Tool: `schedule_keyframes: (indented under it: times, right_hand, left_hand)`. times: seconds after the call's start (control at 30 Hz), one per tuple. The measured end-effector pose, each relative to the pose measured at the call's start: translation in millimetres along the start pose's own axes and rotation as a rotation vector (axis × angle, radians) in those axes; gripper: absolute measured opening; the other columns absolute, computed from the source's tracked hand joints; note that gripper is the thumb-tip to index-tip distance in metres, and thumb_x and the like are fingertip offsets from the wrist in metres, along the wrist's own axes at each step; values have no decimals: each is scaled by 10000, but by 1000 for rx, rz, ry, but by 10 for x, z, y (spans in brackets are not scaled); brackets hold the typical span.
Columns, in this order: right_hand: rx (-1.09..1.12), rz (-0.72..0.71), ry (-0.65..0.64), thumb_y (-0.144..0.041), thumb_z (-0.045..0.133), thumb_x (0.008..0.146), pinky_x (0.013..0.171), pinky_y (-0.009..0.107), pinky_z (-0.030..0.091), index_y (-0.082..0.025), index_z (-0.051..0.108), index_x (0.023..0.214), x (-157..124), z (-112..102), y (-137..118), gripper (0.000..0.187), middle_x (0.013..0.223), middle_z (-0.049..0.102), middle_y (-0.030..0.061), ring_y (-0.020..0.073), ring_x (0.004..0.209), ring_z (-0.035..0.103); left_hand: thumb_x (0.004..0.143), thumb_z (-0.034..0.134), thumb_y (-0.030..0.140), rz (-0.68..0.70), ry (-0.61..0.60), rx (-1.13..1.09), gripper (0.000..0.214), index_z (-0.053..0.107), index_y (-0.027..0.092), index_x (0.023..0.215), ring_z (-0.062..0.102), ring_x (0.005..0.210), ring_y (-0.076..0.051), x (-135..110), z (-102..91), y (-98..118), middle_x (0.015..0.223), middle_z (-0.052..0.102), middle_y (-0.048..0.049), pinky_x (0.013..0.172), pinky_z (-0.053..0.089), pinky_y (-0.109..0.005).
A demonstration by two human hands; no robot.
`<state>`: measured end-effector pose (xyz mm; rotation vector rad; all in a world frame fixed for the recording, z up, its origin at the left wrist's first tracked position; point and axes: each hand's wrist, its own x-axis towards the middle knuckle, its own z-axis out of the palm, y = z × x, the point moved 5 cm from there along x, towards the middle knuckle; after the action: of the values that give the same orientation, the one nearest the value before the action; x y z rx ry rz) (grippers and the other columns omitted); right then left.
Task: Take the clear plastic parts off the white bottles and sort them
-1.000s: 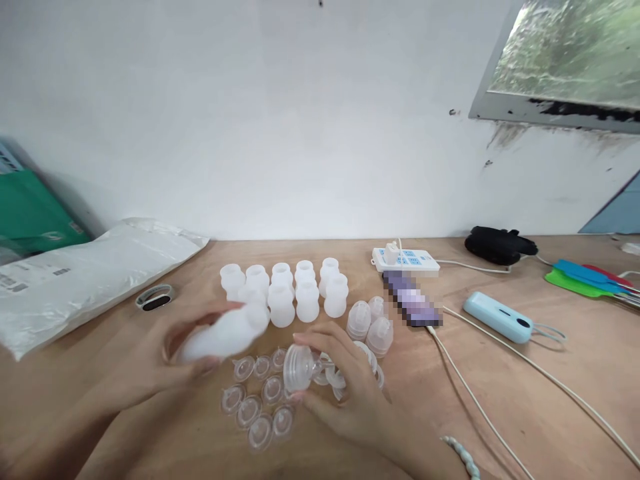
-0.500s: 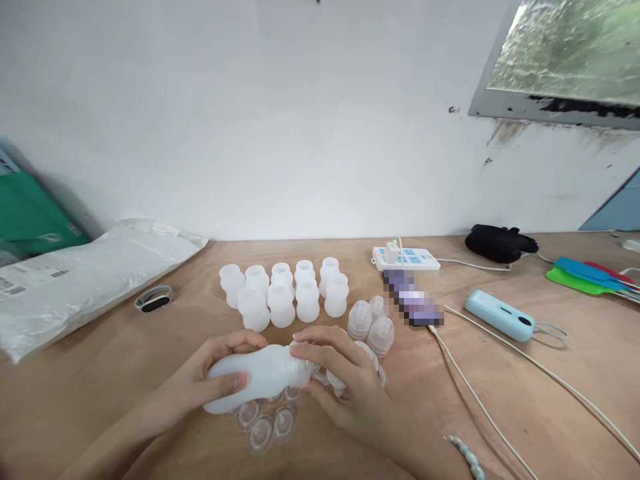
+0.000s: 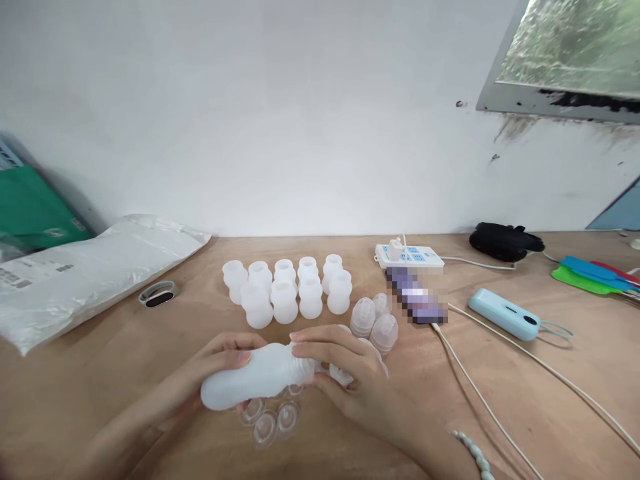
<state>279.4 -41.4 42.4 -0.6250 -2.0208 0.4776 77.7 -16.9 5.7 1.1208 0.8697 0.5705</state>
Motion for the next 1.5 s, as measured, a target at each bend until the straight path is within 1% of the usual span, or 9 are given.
schedule_keyframes:
  times: [0.33,0.5,0.6,0.67,0.83,1.03,1.2,1.27,1.5]
  right_hand:
    - [-129,9,4,-265,634,949,855,315,606,-251,611,1288,-4,-8,-33,341,1176,705,97,210,1052,694]
    - [-121,251,15,-482,596,947,627,282,561,-231,655,1159,-72,11,116,334,873,734,48,183,728,677]
    - [36,460,-14,-583,453,982,510,259,477,-227,600,1153,-150,52,266,422,729,668,8,161,586,596]
    - [125,493,-39,-614,404,986,572,277,491,-243,501,1285,-164,60,296,486,838,670,24,178,678,613]
    - [151,386,-103,-420,614,941,965,380,464,-331,319,1410,-110,37,223,561,1286,556,66,224,1117,571]
    - [168,503,-69,-381,406,1032,756,347,486,-322,369,1319,-131,29,258,295,966,628,12,190,811,581]
    - [176,381,-128,-313,521,968,988,403,446,-346,340,1397,-94,3,183,467,1373,489,63,233,1160,531]
    - [158,368,-119,-271,580,938,1022,397,435,-355,379,1352,-102,11,180,468,1352,496,48,231,1189,526]
    - [174,480,-40,-440,442,1020,668,306,524,-310,419,1293,-192,30,294,304,1019,654,36,193,805,640]
  left_hand:
    - [768,710,579,5,11,53,515,723,125,1011,661,555,-170,51,-35,-67,809,776,-109,511,513,-237]
    - [708,798,448,321,329,447,433,739,234,1080,696,952,-271,-87,-66,8,1102,744,-77,785,583,-343]
    - [738,775,390,415,381,599,413,735,267,1130,672,1062,-311,-139,3,24,1164,734,-78,893,567,-426]
    - [760,748,395,395,386,587,391,735,251,1124,699,995,-303,-124,12,31,1140,745,-87,829,594,-414]
    - [780,715,426,335,364,513,388,734,213,1104,721,906,-277,-73,-17,41,1095,760,-91,755,611,-375]
    - [738,755,445,380,441,546,427,739,258,1122,685,1026,-312,-108,-44,-82,1162,736,-84,854,588,-425]
    - [740,739,452,322,435,448,410,738,238,1091,692,1005,-296,-83,-33,2,1131,745,-77,834,594,-383]
    - [729,745,442,312,428,416,400,739,232,1069,698,976,-283,-86,-14,59,1107,748,-70,817,598,-361]
    - [714,747,436,291,396,387,408,733,206,1051,702,920,-266,-104,24,112,1067,756,-76,765,596,-328]
